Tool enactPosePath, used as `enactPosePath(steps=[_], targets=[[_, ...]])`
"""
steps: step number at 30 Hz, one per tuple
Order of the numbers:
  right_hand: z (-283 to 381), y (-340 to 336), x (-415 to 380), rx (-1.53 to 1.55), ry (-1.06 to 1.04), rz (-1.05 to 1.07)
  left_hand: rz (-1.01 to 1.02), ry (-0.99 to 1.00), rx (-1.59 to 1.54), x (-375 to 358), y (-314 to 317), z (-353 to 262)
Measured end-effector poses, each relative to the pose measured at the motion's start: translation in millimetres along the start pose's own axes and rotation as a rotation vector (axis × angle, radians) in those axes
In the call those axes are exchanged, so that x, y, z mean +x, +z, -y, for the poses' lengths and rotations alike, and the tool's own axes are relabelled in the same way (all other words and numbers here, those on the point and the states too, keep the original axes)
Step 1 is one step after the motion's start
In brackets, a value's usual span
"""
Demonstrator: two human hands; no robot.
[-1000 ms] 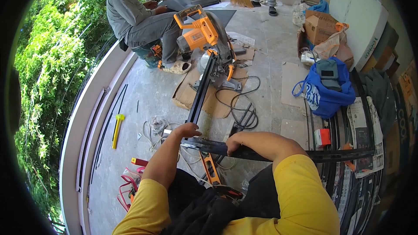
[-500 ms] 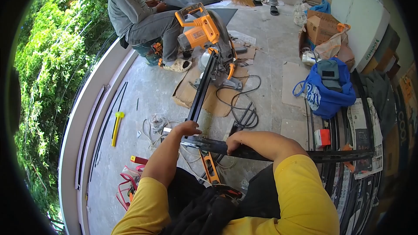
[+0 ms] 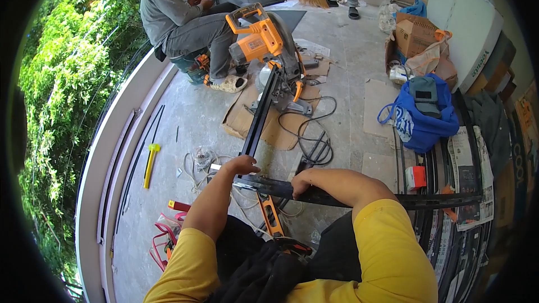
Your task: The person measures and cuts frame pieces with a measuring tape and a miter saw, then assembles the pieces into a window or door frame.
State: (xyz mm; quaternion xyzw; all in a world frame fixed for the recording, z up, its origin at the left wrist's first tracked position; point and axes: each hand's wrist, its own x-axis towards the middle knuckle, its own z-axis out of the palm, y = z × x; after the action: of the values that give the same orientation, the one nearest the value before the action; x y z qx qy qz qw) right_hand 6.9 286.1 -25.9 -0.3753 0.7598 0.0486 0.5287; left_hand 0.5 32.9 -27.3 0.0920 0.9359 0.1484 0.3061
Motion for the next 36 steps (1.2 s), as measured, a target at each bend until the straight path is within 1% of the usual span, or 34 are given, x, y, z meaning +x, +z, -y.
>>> enactPosePath(steps=[17, 19, 23, 29, 35, 36], targets=[[-4, 3, 8, 0.020, 0.001, 0.011, 0.029, -0.044, -0.033, -8, -7, -10], [-5, 4, 11, 0.058, 0.028, 0.012, -0.034, 0.001, -0.017, -9, -4, -10], [-6, 5, 14, 0.028, 0.007, -0.007, -0.021, 0.001, -0.019, -6, -2, -6], [-3, 3, 8, 0.018, 0.001, -0.011, -0.055, 0.025, -0.001, -6, 0, -6], [-10, 8, 20, 0.071, 0.013, -0.008, -0.038, -0.002, -0.040, -8, -4, -12], [-11, 8, 22, 0.061, 0.006, -0.007, -0.004, -0.009, -0.016, -7, -6, -12]])
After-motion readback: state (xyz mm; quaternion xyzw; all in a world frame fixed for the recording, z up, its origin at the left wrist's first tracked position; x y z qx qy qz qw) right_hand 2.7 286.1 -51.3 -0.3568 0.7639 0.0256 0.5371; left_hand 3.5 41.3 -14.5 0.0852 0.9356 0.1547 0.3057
